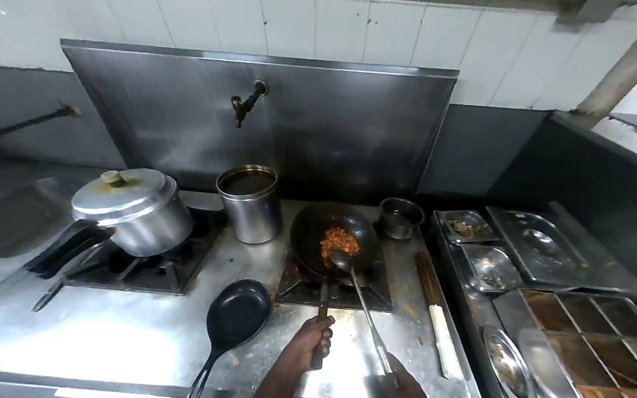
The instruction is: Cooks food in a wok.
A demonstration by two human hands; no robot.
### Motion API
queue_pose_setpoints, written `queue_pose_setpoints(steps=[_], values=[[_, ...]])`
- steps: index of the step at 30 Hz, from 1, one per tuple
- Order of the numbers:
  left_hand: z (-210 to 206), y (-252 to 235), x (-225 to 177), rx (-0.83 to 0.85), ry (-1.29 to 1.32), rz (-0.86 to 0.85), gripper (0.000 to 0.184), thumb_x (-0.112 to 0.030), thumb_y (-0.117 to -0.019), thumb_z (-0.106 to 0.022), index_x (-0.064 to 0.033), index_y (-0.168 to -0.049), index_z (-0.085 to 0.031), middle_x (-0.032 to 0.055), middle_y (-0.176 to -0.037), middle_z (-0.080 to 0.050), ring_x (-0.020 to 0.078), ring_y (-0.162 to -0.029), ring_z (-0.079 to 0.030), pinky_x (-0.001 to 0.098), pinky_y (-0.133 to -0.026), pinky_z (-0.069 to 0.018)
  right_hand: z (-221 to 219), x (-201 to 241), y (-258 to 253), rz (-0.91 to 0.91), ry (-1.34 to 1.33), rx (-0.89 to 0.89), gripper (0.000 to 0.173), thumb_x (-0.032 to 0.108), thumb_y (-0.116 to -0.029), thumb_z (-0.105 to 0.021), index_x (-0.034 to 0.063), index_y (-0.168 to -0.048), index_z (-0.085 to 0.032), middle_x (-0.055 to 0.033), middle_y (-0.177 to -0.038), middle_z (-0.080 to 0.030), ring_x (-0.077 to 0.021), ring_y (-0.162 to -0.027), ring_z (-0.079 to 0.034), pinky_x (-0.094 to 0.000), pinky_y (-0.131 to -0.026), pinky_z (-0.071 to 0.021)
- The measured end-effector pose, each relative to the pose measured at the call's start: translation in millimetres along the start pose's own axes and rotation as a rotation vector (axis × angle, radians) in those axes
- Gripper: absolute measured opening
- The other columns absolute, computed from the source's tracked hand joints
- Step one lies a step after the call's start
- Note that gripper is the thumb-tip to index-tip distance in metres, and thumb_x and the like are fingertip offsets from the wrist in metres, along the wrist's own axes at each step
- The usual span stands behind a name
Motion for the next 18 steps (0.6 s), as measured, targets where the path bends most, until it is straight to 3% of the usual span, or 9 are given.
queue_pose_setpoints(steps=[2, 5, 8, 11, 14, 18], values=[[0, -2, 2, -0.004, 0.010, -0.007, 0.013, -0.020, -0.1087, -0.051, -0.0086, -0.115, -0.050, -0.0016, -0.063, -0.044, 0.0067, -0.042, -0.043, 0.0204, -0.038, -0.0432, 5, 3, 2, 0.036, 0.058, -0.008, 0.071, 0.030, -0.0998, -0.061, 0.0163, -0.162, -0.029, -0.0131, -0.095, -0.066, -0.0220, -0.064, -0.060, -0.0424, -0.060, -0.0534], [-1, -3, 2, -0.021, -0.011, -0.017, 0.013, -0.020, -0.1088, -0.051, -0.0084, -0.114, -0.050, -0.0015, -0.063, -0.043, 0.0067, -0.041, -0.042, 0.0203, -0.038, -0.0427, 34, 21, 8, 0.100, 0.223, -0.013, 0.073, 0.026, -0.0998, -0.062, 0.0150, -0.163, -0.028, -0.0178, -0.110, -0.069, -0.0291, -0.085, -0.068, -0.0502, -0.080, -0.0560], [-2, -3, 2, -0.048, -0.048, -0.019, 0.013, -0.020, -0.1086, -0.052, -0.0085, -0.113, -0.050, -0.0017, -0.063, -0.043, 0.0069, -0.041, -0.043, 0.0206, -0.038, -0.0425, 82, 53, 19, 0.117, 0.457, 0.008, 0.068, 0.027, -0.1019, -0.060, 0.0219, -0.163, -0.030, -0.0167, -0.110, -0.069, -0.0301, -0.080, -0.067, -0.0509, -0.074, -0.0567], [-3, -3, 2, -0.059, -0.090, -0.014, 0.015, -0.022, -0.1093, -0.051, -0.0086, -0.116, -0.049, -0.0020, -0.064, -0.043, 0.0069, -0.043, -0.042, 0.0206, -0.039, -0.0411, 116, 101, 37, 0.006, 0.797, 0.001, 0.067, 0.031, -0.1039, -0.058, 0.0299, -0.164, -0.028, -0.0203, -0.120, -0.069, -0.0394, -0.105, -0.068, -0.0595, -0.095, -0.0515], [-3, -9, 6, -0.042, -0.076, -0.008, 0.015, -0.021, -0.1091, -0.051, -0.0088, -0.116, -0.047, -0.0016, -0.065, -0.043, 0.0069, -0.042, -0.042, 0.0207, -0.038, -0.0410, 108, 139, 22, -0.118, 1.038, -0.063, 0.067, 0.032, -0.1038, -0.055, 0.0338, -0.164, -0.025, -0.0239, -0.126, -0.066, -0.0449, -0.115, -0.065, -0.0630, -0.096, -0.0505], [-3, -14, 9, -0.033, -0.071, -0.002, 0.015, -0.021, -0.1091, -0.051, -0.0089, -0.116, -0.047, -0.0016, -0.064, -0.042, 0.0076, -0.042, -0.041, 0.0216, -0.039, -0.0412, 57, 153, -63, -0.038, 0.960, -0.145, 0.063, 0.029, -0.1055, -0.051, 0.0216, -0.163, -0.027, -0.0240, -0.128, -0.065, -0.0425, -0.117, -0.065, -0.0591, -0.098, -0.0513]])
Point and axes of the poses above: each hand's wrist, its own y-axis away from the middle knuckle, its own z-axis out of the back of the hand, x = y × z, the point moved 3 cm from there along -y, towards the middle knuckle
